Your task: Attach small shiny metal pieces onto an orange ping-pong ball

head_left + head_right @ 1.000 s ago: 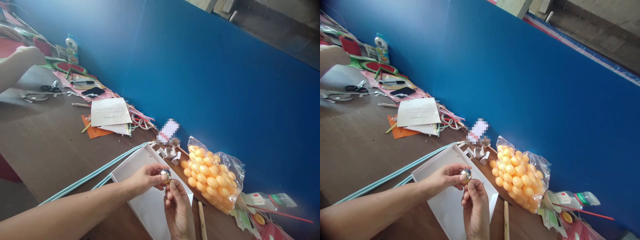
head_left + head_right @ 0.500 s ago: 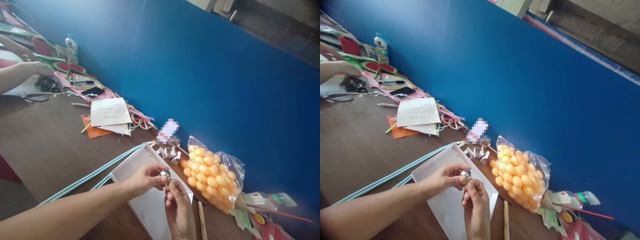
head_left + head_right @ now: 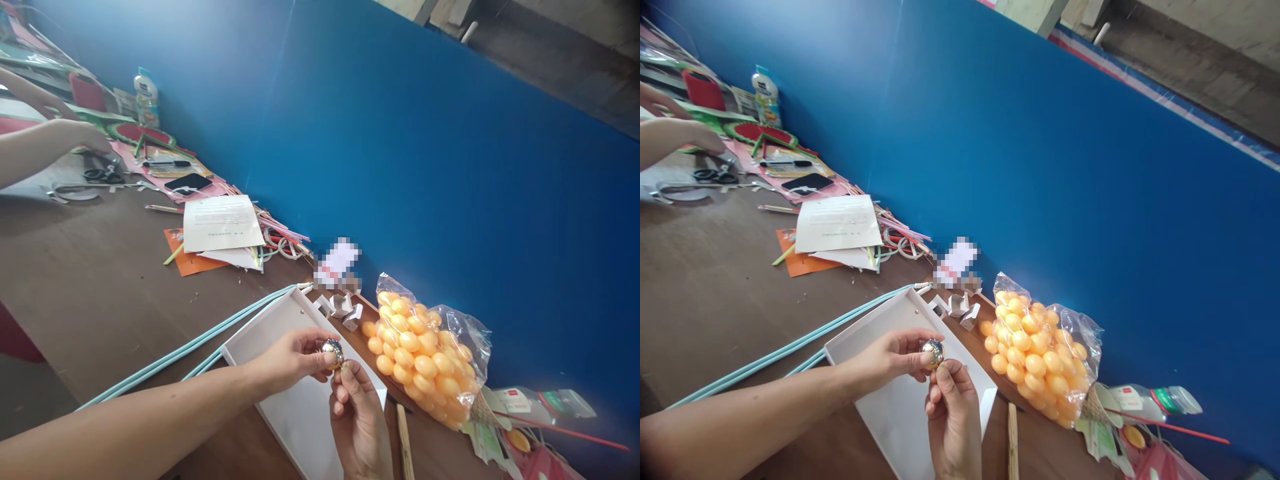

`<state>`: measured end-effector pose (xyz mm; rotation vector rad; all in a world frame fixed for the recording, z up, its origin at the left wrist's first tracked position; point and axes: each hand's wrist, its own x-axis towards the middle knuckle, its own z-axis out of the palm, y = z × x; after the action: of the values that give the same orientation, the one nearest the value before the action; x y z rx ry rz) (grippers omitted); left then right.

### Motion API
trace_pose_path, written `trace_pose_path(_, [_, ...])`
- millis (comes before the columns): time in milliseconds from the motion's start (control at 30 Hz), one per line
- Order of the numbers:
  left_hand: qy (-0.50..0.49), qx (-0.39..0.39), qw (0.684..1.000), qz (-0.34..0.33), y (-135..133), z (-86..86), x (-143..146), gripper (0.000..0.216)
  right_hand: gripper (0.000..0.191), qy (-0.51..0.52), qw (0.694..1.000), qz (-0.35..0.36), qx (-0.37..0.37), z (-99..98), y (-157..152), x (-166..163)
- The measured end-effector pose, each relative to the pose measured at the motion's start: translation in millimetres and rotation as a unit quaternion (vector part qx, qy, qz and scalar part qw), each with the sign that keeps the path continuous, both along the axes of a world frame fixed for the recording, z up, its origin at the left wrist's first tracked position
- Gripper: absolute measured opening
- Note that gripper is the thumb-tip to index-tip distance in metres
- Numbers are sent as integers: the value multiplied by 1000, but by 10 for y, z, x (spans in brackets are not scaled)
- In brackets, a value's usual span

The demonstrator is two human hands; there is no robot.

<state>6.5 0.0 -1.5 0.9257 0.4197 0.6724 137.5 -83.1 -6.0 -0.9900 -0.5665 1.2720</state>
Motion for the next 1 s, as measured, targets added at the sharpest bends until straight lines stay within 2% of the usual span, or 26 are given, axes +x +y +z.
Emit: trace_pose_path(1000, [14,9,1000,20,-24,25,-2,49,6,-17,1000,-4,-14,41,3,-34])
